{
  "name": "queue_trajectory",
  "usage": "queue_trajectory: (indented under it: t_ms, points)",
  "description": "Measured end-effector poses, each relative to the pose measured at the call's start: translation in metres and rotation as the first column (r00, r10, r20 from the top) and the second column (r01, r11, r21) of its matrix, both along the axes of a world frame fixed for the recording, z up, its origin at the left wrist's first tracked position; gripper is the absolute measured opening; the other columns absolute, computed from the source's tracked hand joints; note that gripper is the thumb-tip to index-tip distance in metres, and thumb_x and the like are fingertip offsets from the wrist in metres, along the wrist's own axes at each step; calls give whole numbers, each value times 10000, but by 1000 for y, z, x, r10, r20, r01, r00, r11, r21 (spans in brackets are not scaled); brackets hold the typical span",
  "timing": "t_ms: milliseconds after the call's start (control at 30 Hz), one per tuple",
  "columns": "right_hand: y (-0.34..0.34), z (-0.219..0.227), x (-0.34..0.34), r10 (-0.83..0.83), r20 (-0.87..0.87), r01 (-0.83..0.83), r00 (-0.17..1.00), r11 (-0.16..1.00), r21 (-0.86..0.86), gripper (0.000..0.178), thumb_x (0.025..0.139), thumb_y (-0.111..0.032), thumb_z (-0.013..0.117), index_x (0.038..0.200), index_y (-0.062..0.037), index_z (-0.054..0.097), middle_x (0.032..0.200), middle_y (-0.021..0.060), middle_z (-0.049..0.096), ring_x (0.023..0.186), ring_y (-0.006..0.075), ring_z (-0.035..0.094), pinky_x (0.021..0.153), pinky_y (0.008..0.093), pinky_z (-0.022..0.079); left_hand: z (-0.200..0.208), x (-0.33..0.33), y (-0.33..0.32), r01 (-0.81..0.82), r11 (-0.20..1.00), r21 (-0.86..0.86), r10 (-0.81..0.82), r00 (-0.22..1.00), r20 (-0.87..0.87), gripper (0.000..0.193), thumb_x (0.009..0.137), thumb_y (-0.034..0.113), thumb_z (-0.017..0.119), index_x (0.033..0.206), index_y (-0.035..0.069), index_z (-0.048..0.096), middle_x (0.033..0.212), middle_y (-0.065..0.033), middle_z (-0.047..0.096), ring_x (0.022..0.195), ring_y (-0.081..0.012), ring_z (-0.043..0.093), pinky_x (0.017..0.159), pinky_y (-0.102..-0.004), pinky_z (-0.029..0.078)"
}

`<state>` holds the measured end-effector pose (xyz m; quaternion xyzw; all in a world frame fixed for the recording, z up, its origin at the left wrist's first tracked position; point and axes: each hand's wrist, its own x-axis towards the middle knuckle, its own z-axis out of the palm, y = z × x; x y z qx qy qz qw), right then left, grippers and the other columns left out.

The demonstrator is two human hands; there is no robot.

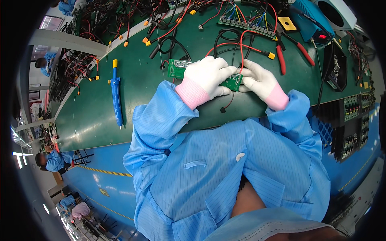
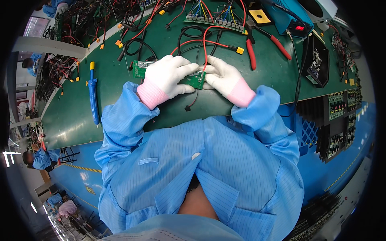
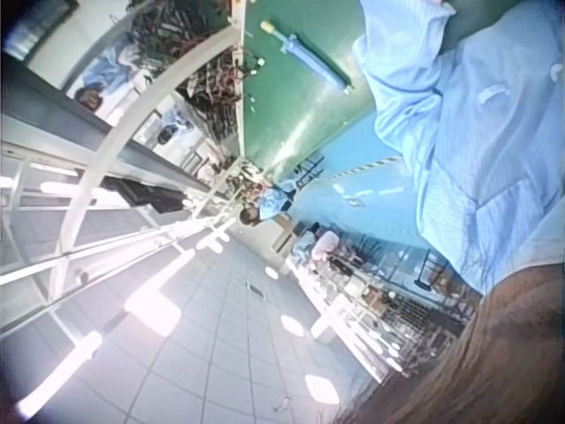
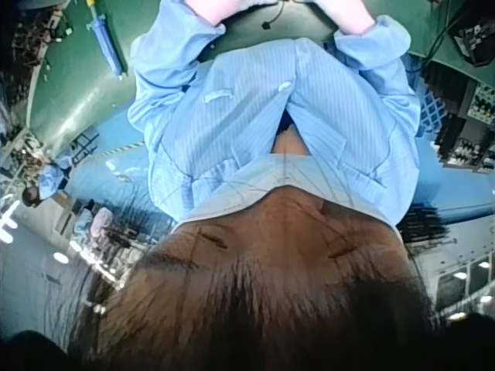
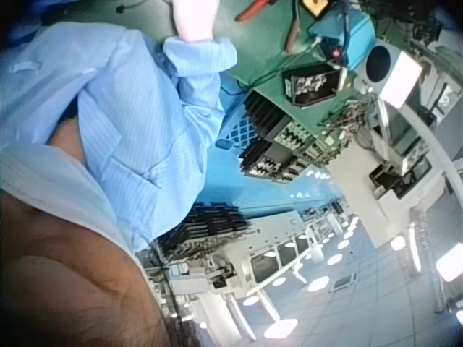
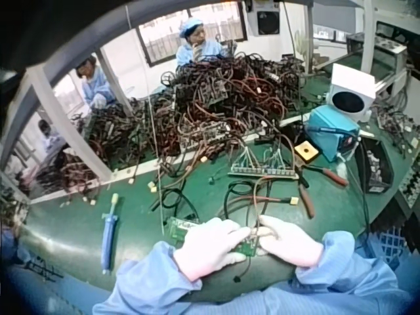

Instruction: Soldering components and wires onto printed circuit boards at a manual assembly station.

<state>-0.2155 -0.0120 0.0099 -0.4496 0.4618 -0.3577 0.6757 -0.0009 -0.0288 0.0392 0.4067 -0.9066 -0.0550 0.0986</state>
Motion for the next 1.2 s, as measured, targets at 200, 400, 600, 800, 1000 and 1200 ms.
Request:
queue_trajectory:
  t_ms: [200, 400, 600, 800, 1000, 1200]
  points:
    - [22, -1, 9, -353, -554, -207, 754, 673, -710, 656, 680, -170, 745, 1273, -43, 497, 1184, 126, 597, 1019, 256, 611, 873, 319, 492, 0, 2, 0, 32, 999, -22, -32, 999, -13, 632, 609, 268, 793, 1197, 175, 582, 1127, 10, 592, 916, -207, 573, 800, -296, 488]
    - [24, -12, 27, -453, -528, -212, 718, 581, -786, 708, 596, -244, 794, 1235, -91, 530, 1189, 97, 600, 1039, 292, 596, 892, 358, 478, 1, 7, -4, 81, 993, -80, -92, 986, -136, 749, 575, 272, 813, 1256, 137, 532, 1202, -27, 554, 895, -199, 562, 767, -286, 486]
    - [17, 2, 27, -441, -441, -182, 782, 514, -838, 649, 608, -267, 795, 1185, -73, 570, 1153, 99, 613, 1048, 276, 590, 909, 356, 468, 13, 19, -8, 121, 978, 168, -42, 911, -410, 925, 511, 269, 841, 1333, 85, 459, 1298, -87, 478, 915, -191, 550, 748, -289, 486]
    - [0, 12, 30, -376, -361, -188, 853, 425, -886, 500, 650, -249, 766, 1098, -81, 623, 1095, 79, 624, 1008, 256, 582, 925, 366, 457, 23, 31, -13, 190, 862, 470, 137, 806, -576, 950, 569, 325, 827, 1380, 71, 402, 1348, -135, 425, 1004, -209, 546, 830, -315, 493]
    - [-4, 16, 44, -326, -392, -255, 860, 391, -885, 350, 692, -225, 738, 1010, -97, 665, 1022, 40, 626, 978, 240, 577, 949, 373, 438, 7, 35, -22, 438, 750, 495, 259, 494, -830, 1037, 724, 722, 564, 1427, 5, 304, 1402, -202, 359, 1100, -258, 509, 888, -347, 470]
    - [-7, 31, 72, -464, -346, -265, 816, 231, -936, 249, 699, -222, 732, 926, -129, 689, 957, -8, 614, 967, 209, 568, 1007, 415, 393, 5, 34, -20, 395, 777, 490, 277, 484, -830, 1183, 722, 911, 266, 1449, -22, 231, 1424, -254, 327, 1209, -329, 459, 1002, -424, 409]
